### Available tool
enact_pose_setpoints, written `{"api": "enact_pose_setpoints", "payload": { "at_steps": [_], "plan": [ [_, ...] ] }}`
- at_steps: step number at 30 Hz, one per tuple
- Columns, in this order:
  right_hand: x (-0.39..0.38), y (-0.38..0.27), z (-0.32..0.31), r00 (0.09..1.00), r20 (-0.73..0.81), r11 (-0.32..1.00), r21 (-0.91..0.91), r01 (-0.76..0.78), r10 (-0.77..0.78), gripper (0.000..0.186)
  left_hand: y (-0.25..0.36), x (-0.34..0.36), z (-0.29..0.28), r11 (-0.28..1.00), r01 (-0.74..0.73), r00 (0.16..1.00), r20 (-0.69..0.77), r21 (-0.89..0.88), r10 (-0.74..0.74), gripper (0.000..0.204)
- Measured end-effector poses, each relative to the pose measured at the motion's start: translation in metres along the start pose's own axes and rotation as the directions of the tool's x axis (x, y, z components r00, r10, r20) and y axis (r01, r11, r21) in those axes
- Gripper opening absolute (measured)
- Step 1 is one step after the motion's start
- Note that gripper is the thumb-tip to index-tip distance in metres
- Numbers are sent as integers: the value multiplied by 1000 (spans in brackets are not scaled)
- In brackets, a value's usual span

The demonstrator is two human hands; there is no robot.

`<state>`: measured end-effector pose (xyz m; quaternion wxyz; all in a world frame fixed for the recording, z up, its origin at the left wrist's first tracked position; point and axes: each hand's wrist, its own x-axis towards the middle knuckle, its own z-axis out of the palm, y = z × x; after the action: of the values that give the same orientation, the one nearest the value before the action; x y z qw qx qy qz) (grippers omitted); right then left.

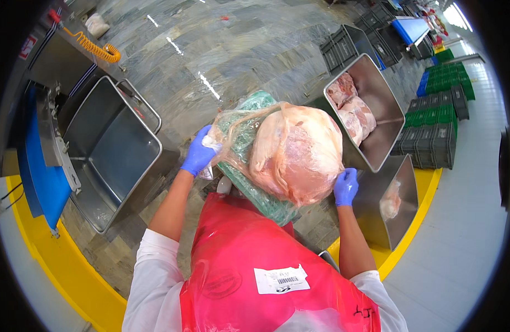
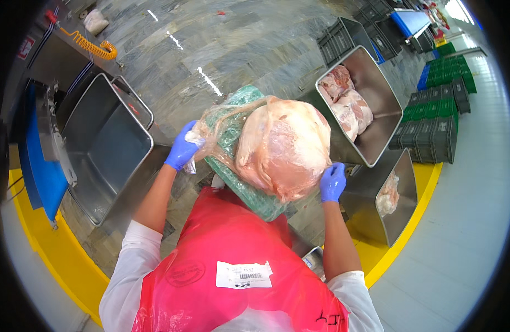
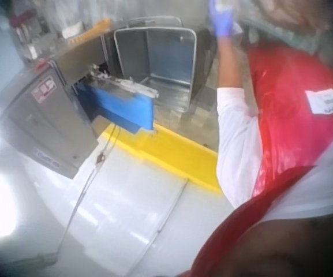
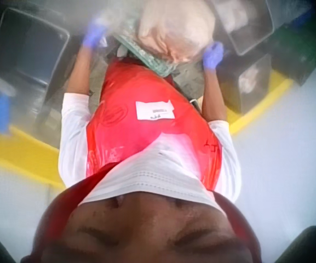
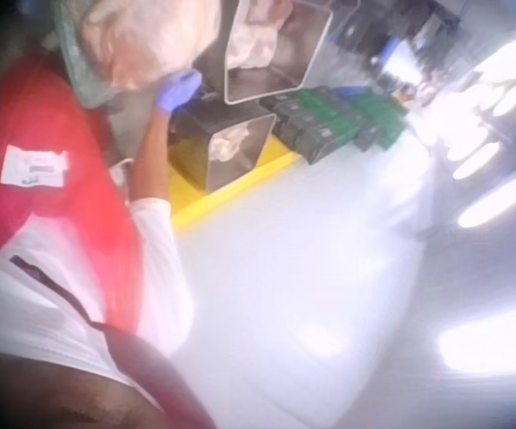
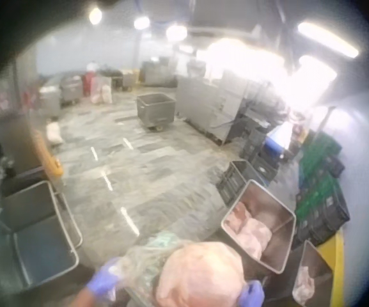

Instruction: The person unwraps a large piece of meat from plastic packaging and places it on a green cutting board. Using a knife, they trim excess fat and tissue from the meat, placing the trimmed pieces into a nearby metal bin. The person repeats this process with another piece of meat.

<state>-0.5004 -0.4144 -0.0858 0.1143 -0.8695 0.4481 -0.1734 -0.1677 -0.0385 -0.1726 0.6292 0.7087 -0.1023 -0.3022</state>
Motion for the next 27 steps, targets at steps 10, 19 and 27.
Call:
{"api": "enact_pose_setpoints", "payload": {
  "at_steps": [10, 19, 27],
  "plan": [
    [-2, -197, 40, 192, 492, 333, 216, 918, -849, 16, 3, -10, 27, 999, 45, 994, 98, 27, -47, 59],
    [-11, -79, -18, 512, 441, 567, -9, 824, -737, 10, 69, -8, 37, 997, 71, 986, 151, 1, -70, 57],
    [-67, 61, -76, 800, 437, 776, -291, 559, -411, 33, 46, -2, 49, 998, 51, 976, 208, 46, -59, 55]
  ]
}}
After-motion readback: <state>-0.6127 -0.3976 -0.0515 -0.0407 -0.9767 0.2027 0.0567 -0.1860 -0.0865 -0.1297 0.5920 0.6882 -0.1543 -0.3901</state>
